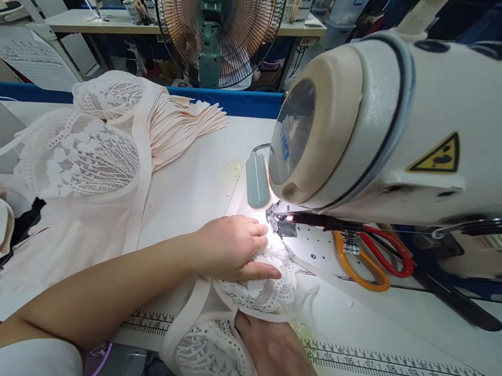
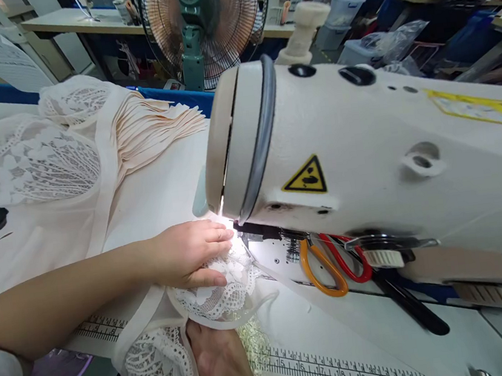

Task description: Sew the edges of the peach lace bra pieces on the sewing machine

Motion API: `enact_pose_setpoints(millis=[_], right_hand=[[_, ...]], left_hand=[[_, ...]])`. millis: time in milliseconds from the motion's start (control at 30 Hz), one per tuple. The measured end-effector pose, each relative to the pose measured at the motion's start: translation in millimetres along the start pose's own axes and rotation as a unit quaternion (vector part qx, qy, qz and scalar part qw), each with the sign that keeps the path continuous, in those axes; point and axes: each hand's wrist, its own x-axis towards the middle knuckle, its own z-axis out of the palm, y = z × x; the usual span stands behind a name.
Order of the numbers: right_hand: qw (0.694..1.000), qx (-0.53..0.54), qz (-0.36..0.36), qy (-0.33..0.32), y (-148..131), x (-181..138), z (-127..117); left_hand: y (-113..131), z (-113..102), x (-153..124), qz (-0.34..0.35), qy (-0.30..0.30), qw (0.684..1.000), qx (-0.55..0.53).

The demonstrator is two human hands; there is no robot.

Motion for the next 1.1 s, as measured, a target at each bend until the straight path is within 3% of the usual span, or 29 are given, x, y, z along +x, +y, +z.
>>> enact_pose_setpoints(millis=[300, 533, 667, 933, 1033, 1067, 1100], right_hand=[[0.999, 0.028, 0.038, 0.001, 4.9, 6.4, -2.4], [0.998, -0.035, 0.05, -0.009, 5.0, 10.5, -4.1], [0.997, -0.031, 0.05, -0.039, 4.4, 14.3, -1.1], [0.997, -0.047, 0.049, -0.028, 8.0, 13.7, -1.3], [0.977, -0.204, 0.061, -0.007, -1.1, 0.4, -13.7], [0.952, -0.305, 0.032, -0.01, -8.4, -4.2, -20.2], [0.906, -0.421, -0.019, -0.032, -17.9, -7.7, -27.6]], left_hand=[[5.1, 6.9, 2.9, -0.017, -0.015, 0.998, 0.065], [9.2, 10.8, 4.0, -0.054, -0.007, 0.989, 0.136], [6.7, 14.6, 6.3, -0.081, -0.042, 0.986, 0.14], [4.5, 13.0, 6.6, -0.083, -0.1, 0.981, 0.141], [2.6, 2.9, 1.8, -0.085, -0.122, 0.98, 0.132], [1.3, -1.5, -0.1, -0.084, -0.131, 0.979, 0.129], [-0.1, -5.8, -2.1, -0.081, -0.143, 0.979, 0.124]])
